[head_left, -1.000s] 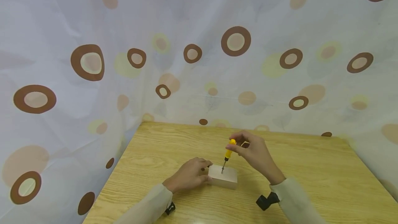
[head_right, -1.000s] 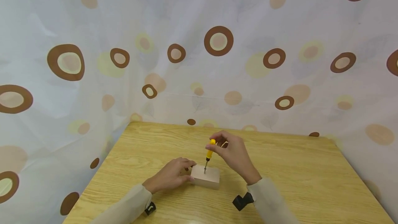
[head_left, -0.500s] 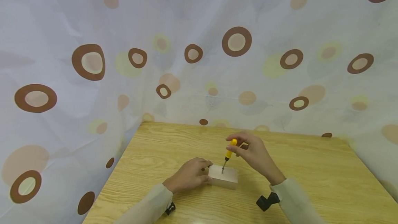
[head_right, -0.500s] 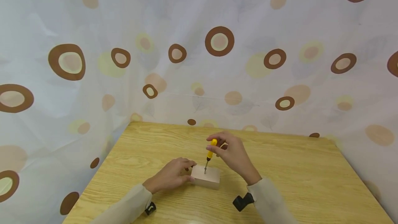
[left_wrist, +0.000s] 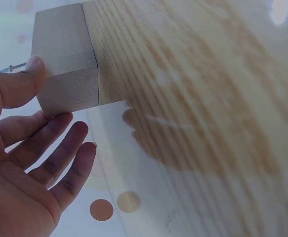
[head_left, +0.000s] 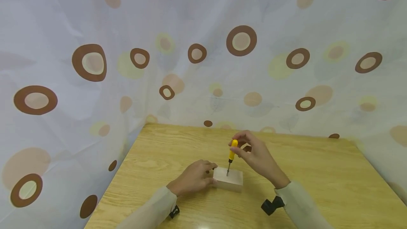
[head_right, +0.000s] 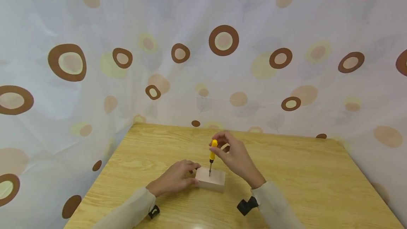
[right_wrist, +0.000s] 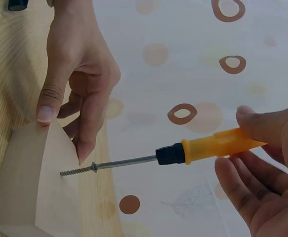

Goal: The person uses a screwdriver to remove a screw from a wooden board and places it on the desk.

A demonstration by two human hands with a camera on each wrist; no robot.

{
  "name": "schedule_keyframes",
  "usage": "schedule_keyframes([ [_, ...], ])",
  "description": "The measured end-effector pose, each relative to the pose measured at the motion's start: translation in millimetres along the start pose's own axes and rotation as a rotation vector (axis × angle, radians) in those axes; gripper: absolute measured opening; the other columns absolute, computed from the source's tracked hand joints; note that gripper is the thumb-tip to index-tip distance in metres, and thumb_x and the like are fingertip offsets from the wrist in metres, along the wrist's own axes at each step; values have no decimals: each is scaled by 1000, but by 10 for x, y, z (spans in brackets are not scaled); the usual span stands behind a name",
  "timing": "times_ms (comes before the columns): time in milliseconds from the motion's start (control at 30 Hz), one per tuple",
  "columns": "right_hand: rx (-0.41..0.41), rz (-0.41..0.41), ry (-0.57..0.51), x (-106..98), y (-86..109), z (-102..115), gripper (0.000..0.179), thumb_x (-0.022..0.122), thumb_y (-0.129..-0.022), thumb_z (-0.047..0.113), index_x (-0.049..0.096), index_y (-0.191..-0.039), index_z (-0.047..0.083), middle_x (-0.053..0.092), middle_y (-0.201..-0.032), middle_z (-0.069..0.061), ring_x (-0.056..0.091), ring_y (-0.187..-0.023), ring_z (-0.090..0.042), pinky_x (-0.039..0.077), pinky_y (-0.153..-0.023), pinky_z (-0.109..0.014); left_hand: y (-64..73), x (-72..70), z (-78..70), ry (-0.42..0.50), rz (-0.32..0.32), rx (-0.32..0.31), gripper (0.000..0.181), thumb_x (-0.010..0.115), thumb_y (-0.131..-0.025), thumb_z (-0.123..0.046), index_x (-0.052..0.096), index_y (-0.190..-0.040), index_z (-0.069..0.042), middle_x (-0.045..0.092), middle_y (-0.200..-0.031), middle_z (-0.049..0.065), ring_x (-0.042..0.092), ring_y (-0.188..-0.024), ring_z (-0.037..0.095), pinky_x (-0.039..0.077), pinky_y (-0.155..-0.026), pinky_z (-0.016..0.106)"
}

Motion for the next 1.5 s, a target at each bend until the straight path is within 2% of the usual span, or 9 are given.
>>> schedule_keyframes([
  [100,33,-74,25,-15,16,-7,28,71,-87,24,56,-108,15,61,-94,1,59,-83,-17,53,-68,-31,-6,-8,-1,-7,-3,0,55,63,-88,-49,58,-131,-14,60,-125,-3,59,-98,7,50,-82,27],
  [233,53,-130,55,-36,52,89,26,74,-85,20,60,-103,9,61,-91,-2,58,-81,-19,52,-69,-32,-1,-17,-9,-2,-2,-4,56,63,-88,-50,58,-131,-14,60,-125,-2,59,-99,7,50,-82,27],
  [333,20,-127,95,-38,42,10,22,72,-86,21,63,-105,15,63,-92,3,60,-82,-14,52,-71,-34,3,-22,-14,0,-1,-9,56,62,-88,-50,58,-131,-14,60,-126,-2,59,-99,8,50,-82,27],
  [500,-21,-72,119,-26,15,-100,22,67,-90,24,64,-111,26,64,-94,11,59,-85,-9,52,-72,-32,3,-31,-22,8,-4,-5,55,63,-88,-49,59,-130,-14,61,-125,-2,60,-99,8,50,-81,26],
  [700,-9,-87,112,2,17,-118,22,72,-86,24,65,-106,19,63,-90,5,58,-81,-14,51,-69,-32,7,-32,-22,3,-9,8,52,64,-89,-46,60,-129,-14,61,-123,-2,58,-107,10,49,-87,29],
  [867,6,-121,119,-5,24,-150,22,73,-84,34,65,-100,23,61,-88,10,57,-79,-10,50,-70,-29,12,-37,-30,-6,-8,8,52,63,-89,-47,60,-129,-14,61,-124,-3,57,-109,11,49,-89,31],
  [1067,-41,-97,166,-35,31,-128,22,65,-91,34,66,-112,26,63,-96,13,58,-85,-7,51,-71,-30,11,-37,-28,-11,-5,1,53,63,-89,-48,59,-130,-14,61,-124,-3,59,-101,9,50,-83,28],
  [1300,-51,-71,120,-21,13,-105,28,65,-91,34,61,-118,27,64,-91,9,59,-82,-9,52,-68,-29,1,-36,-6,0,-10,5,53,64,-89,-47,59,-130,-14,61,-125,-4,56,-113,11,48,-92,33],
  [1500,-19,-126,116,-32,29,-116,28,71,-85,36,62,-110,28,66,-93,11,61,-82,-7,52,-70,-28,-2,-14,1,3,-6,8,53,64,-88,-49,60,-129,-15,61,-123,-3,60,-100,8,50,-82,27],
])
Point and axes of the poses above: each hand's wrist, its own y-axis away from the middle knuckle, its own x-axis out of the palm, z = x × y, the point moved 4 cm from there along -y, towards the middle knuckle
